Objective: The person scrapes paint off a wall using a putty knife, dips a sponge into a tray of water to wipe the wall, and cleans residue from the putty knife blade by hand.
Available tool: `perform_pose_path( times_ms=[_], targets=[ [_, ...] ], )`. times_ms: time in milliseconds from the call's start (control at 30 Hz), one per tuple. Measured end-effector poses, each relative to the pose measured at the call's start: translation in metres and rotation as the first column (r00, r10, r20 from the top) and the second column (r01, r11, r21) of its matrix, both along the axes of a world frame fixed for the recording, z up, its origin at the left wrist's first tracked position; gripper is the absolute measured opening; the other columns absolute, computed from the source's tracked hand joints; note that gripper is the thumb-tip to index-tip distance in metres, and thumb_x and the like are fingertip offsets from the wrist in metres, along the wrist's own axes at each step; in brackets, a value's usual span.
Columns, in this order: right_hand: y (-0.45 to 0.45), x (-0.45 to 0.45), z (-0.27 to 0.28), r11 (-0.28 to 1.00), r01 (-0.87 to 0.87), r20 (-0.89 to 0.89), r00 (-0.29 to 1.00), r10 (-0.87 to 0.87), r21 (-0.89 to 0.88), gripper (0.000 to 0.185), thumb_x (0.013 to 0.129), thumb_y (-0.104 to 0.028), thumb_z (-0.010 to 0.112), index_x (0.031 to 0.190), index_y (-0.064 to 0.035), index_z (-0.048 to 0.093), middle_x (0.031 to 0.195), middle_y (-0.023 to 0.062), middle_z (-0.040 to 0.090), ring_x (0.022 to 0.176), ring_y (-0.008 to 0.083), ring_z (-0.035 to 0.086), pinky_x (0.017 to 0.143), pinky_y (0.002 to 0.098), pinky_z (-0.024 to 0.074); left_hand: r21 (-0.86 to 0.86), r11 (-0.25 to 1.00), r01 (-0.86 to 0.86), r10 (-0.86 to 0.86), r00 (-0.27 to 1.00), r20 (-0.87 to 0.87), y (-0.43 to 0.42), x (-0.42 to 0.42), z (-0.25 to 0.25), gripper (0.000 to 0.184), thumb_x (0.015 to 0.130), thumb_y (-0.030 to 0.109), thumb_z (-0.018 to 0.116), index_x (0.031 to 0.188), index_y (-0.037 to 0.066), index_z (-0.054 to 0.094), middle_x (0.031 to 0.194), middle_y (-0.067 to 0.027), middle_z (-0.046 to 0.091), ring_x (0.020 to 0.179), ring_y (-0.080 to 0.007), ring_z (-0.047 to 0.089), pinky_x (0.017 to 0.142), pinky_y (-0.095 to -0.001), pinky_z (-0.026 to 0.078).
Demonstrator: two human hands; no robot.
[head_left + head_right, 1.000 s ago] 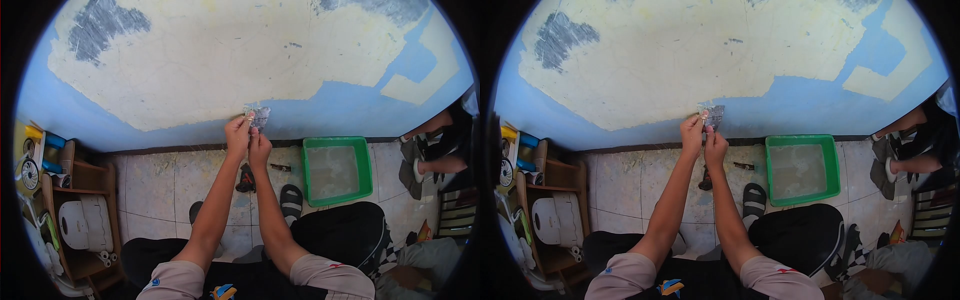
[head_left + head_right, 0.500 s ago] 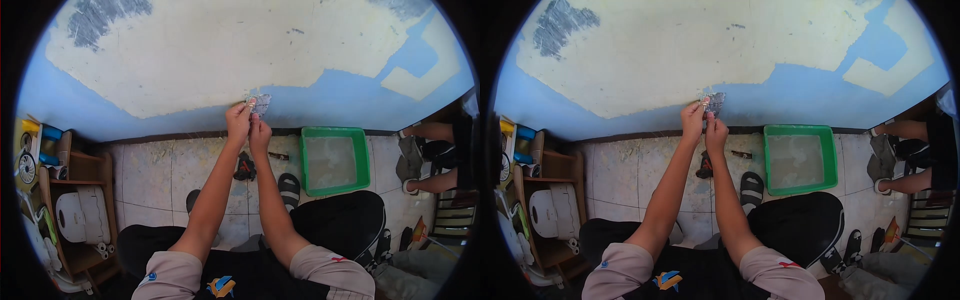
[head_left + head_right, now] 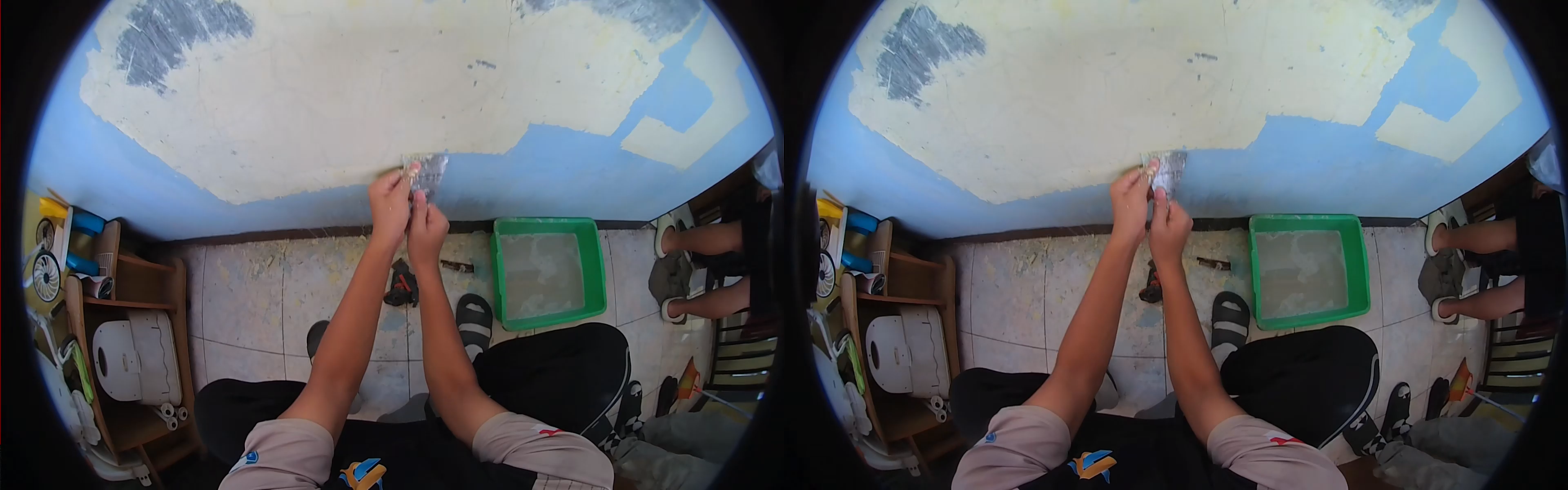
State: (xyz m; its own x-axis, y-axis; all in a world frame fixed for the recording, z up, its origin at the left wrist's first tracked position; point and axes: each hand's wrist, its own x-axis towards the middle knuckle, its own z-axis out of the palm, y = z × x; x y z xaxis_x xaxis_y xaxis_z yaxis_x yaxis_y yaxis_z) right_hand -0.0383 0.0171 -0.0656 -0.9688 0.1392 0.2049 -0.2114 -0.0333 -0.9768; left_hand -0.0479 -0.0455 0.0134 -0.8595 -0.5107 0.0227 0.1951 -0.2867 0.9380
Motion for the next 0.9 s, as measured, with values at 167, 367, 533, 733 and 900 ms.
perform_pose_path(
  times_ms=[167,367,533,733,900],
  targets=[
    [-0.004,0.006,-0.012,0.997,0.041,0.014,0.999,-0.040,-0.065,0.051,0.100,-0.029,0.060,0.065,0.0061,0.052,0.050,0.0129,0.045,0.050,0.0136,0.039,0.047,0.0380,0.0327,-0.156,0.988,0.013,0.005,0.993,0.116,-0.003,0.001,-0.039,0.033,0.095,0.020,0.070,0.068,0.004,0.062,0.059,0.0069,0.048,0.055,-0.0020,0.039,0.047,-0.0237,0.030],
    [0.006,0.007,0.012,0.978,0.090,-0.147,0.987,-0.063,0.186,0.050,0.100,-0.030,0.061,0.066,0.0057,0.053,0.051,0.0145,0.043,0.049,0.0160,0.038,0.047,0.0389,0.0328,0.034,0.999,-0.004,0.002,0.997,0.078,0.001,0.011,-0.016,0.029,0.095,0.021,0.071,0.072,0.003,0.067,0.064,0.0049,0.056,0.057,-0.0034,0.046,0.051,-0.0229,0.037],
    [0.003,0.004,0.004,0.990,0.079,-0.130,0.989,-0.064,0.114,0.051,0.099,-0.029,0.062,0.064,0.0044,0.050,0.051,0.0144,0.040,0.049,0.0148,0.036,0.047,0.0380,0.0312,-0.014,0.999,0.033,-0.032,0.996,0.079,-0.006,0.004,-0.022,0.027,0.094,0.021,0.071,0.073,0.003,0.067,0.065,0.0047,0.056,0.057,-0.0035,0.046,0.052,-0.0222,0.038],
    [0.000,0.002,0.013,0.999,0.028,-0.066,0.998,-0.026,0.042,0.051,0.100,-0.029,0.062,0.064,0.0047,0.049,0.052,0.0121,0.038,0.051,0.0133,0.034,0.046,0.0364,0.0302,0.032,0.998,0.046,-0.046,0.999,0.009,-0.008,0.004,-0.009,0.021,0.093,0.017,0.071,0.079,0.002,0.071,0.067,0.0047,0.058,0.057,-0.0038,0.048,0.052,-0.0226,0.039],
    [-0.006,0.009,-0.026,0.994,0.042,-0.022,0.999,-0.040,0.097,0.051,0.103,-0.030,0.057,0.064,0.0032,0.053,0.054,0.0027,0.048,0.055,0.0075,0.041,0.048,0.0308,0.0340,0.016,1.000,0.023,-0.024,0.996,0.088,-0.006,0.013,-0.036,0.022,0.093,0.017,0.071,0.078,0.001,0.071,0.067,0.0051,0.057,0.058,-0.0039,0.049,0.052,-0.0230,0.039]
  ],
)
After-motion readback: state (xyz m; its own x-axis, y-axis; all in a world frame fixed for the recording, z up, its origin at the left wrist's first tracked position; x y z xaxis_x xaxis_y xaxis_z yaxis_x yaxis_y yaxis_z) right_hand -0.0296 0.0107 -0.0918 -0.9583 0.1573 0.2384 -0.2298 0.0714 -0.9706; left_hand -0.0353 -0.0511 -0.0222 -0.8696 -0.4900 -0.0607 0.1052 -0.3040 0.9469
